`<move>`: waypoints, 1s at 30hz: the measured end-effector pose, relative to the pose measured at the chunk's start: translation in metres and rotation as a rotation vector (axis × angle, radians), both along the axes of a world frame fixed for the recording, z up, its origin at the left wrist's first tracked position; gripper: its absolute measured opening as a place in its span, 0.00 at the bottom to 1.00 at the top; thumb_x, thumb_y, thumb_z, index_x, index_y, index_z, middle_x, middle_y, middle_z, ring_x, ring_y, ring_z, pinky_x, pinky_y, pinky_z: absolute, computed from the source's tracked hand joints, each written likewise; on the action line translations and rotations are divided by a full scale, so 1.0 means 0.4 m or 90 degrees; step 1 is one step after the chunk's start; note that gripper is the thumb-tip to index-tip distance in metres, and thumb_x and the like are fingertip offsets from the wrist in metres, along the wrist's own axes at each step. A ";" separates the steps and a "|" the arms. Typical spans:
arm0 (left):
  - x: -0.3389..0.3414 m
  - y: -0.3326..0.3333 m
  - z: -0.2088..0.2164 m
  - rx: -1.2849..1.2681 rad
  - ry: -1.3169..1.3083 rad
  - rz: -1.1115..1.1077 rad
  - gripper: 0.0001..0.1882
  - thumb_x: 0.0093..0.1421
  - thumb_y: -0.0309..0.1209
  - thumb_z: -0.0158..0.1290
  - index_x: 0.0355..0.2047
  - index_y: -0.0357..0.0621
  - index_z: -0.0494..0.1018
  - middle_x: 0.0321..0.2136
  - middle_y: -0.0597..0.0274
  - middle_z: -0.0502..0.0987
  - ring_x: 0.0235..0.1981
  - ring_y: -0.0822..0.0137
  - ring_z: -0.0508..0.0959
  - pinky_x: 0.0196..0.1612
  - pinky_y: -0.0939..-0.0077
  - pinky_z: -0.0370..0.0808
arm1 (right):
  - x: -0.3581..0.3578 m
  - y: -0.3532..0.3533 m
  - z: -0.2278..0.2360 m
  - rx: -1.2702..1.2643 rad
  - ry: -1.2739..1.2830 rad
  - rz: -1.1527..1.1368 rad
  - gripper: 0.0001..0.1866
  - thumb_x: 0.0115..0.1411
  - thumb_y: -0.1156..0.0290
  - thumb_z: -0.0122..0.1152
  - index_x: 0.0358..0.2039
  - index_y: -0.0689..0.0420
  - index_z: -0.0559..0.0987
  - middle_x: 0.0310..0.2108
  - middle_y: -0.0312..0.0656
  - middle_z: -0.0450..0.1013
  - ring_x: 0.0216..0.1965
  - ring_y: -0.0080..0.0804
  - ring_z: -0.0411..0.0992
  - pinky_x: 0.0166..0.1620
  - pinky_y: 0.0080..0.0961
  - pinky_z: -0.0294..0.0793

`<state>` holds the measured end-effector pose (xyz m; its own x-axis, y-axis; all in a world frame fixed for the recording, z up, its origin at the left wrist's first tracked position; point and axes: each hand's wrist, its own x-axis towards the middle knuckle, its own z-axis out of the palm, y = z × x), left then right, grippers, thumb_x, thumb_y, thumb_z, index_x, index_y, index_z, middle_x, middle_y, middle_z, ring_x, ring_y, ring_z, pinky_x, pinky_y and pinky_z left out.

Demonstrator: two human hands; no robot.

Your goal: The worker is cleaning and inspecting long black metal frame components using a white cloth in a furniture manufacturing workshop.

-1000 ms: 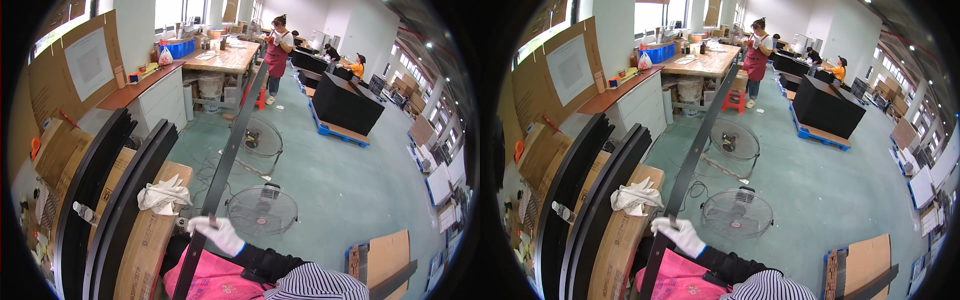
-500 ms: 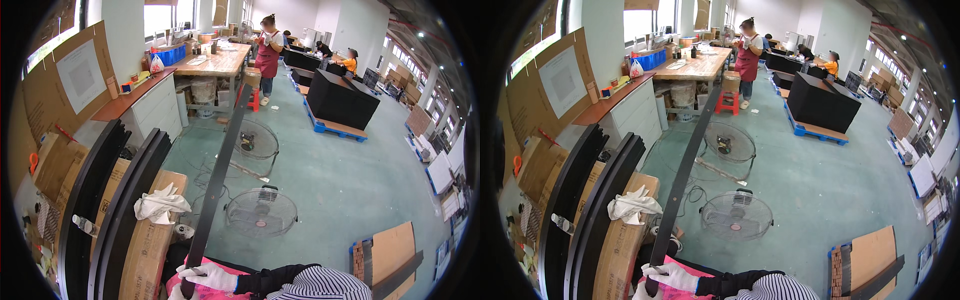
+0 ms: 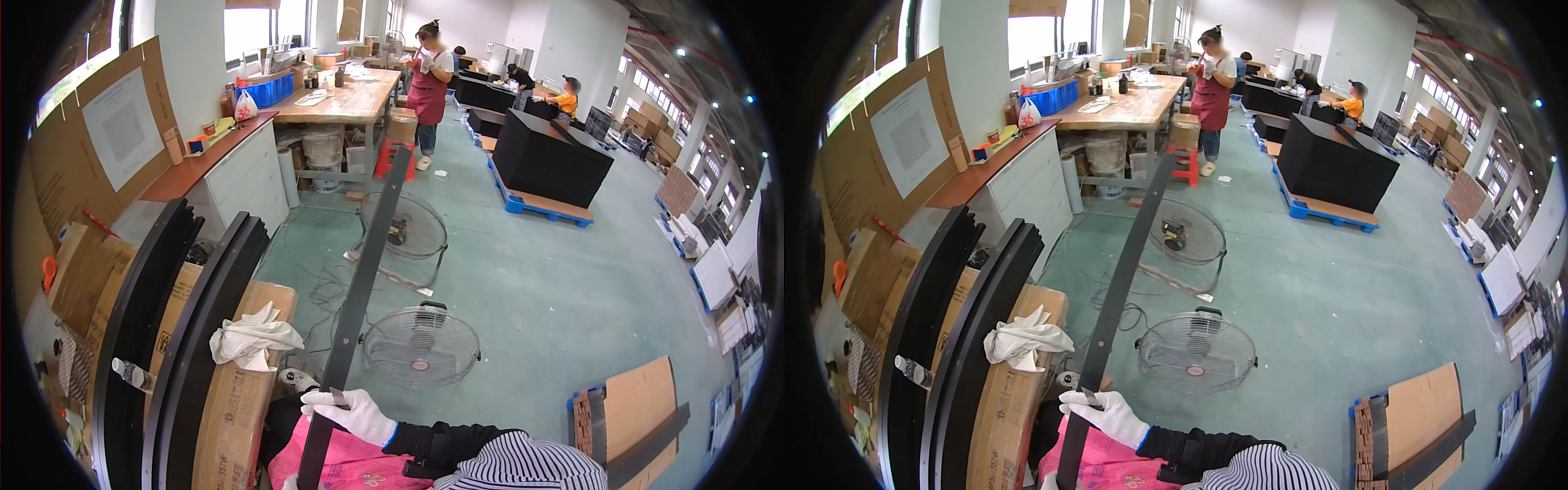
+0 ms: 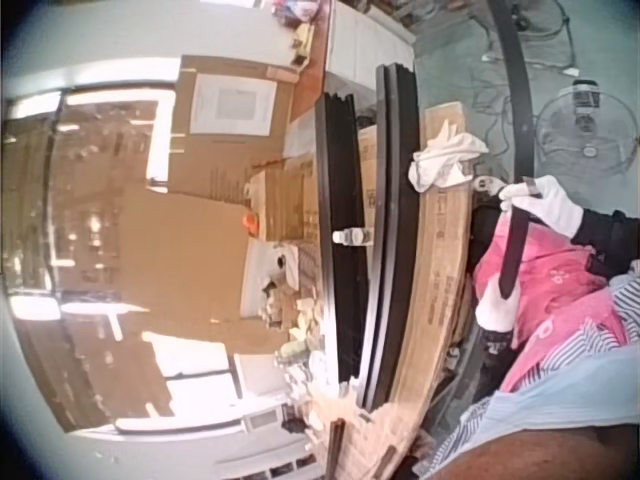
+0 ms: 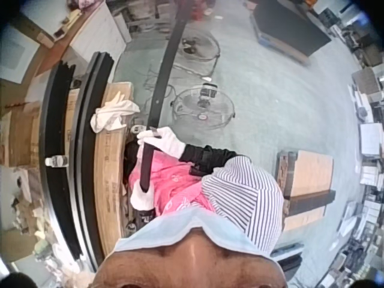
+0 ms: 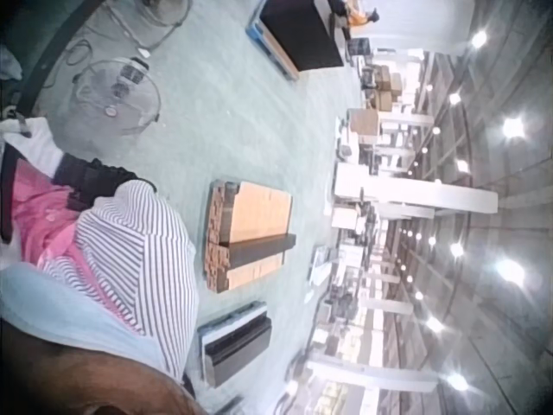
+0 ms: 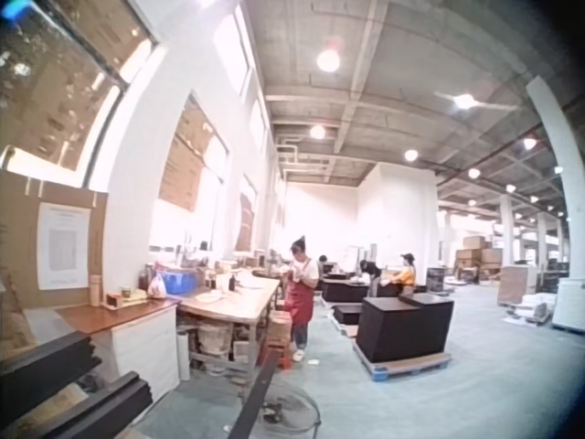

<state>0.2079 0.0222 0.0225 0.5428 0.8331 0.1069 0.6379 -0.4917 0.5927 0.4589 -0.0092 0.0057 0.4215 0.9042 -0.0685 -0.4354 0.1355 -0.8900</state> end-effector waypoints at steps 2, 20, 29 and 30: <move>0.004 -0.002 -0.012 -0.017 -0.003 0.003 0.17 0.54 0.44 0.68 0.42 0.57 0.81 0.29 0.54 0.83 0.30 0.47 0.84 0.34 0.54 0.80 | -0.005 -0.003 -0.007 -0.018 -0.003 -0.014 0.16 0.71 0.77 0.57 0.58 0.65 0.80 0.47 0.45 0.82 0.50 0.28 0.79 0.57 0.24 0.77; 0.063 0.015 -0.098 -0.089 0.041 -0.076 0.33 0.57 0.45 0.67 0.60 0.47 0.73 0.43 0.46 0.84 0.42 0.45 0.85 0.44 0.54 0.81 | -0.158 -0.047 -0.086 -0.166 -0.057 0.106 0.18 0.70 0.65 0.64 0.56 0.59 0.83 0.52 0.38 0.82 0.54 0.22 0.76 0.62 0.26 0.72; 0.065 0.022 -0.125 -0.074 0.040 -0.065 0.25 0.55 0.43 0.68 0.48 0.46 0.74 0.33 0.49 0.83 0.33 0.44 0.83 0.37 0.52 0.79 | -0.151 -0.041 -0.089 -0.223 -0.139 0.160 0.19 0.69 0.59 0.65 0.56 0.54 0.84 0.49 0.36 0.84 0.53 0.21 0.76 0.62 0.27 0.72; 0.064 0.022 -0.125 -0.080 0.036 -0.072 0.24 0.55 0.44 0.68 0.45 0.46 0.74 0.32 0.49 0.82 0.33 0.44 0.83 0.36 0.52 0.79 | -0.149 -0.044 -0.077 -0.237 -0.145 0.163 0.19 0.69 0.58 0.65 0.56 0.54 0.84 0.49 0.36 0.84 0.53 0.20 0.76 0.61 0.26 0.72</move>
<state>0.2335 0.0312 -0.0276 0.6354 0.7717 -0.0275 0.6168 -0.4858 0.6193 0.3994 -0.0268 -0.0252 0.2315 0.9122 -0.3381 -0.2030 -0.2946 -0.9338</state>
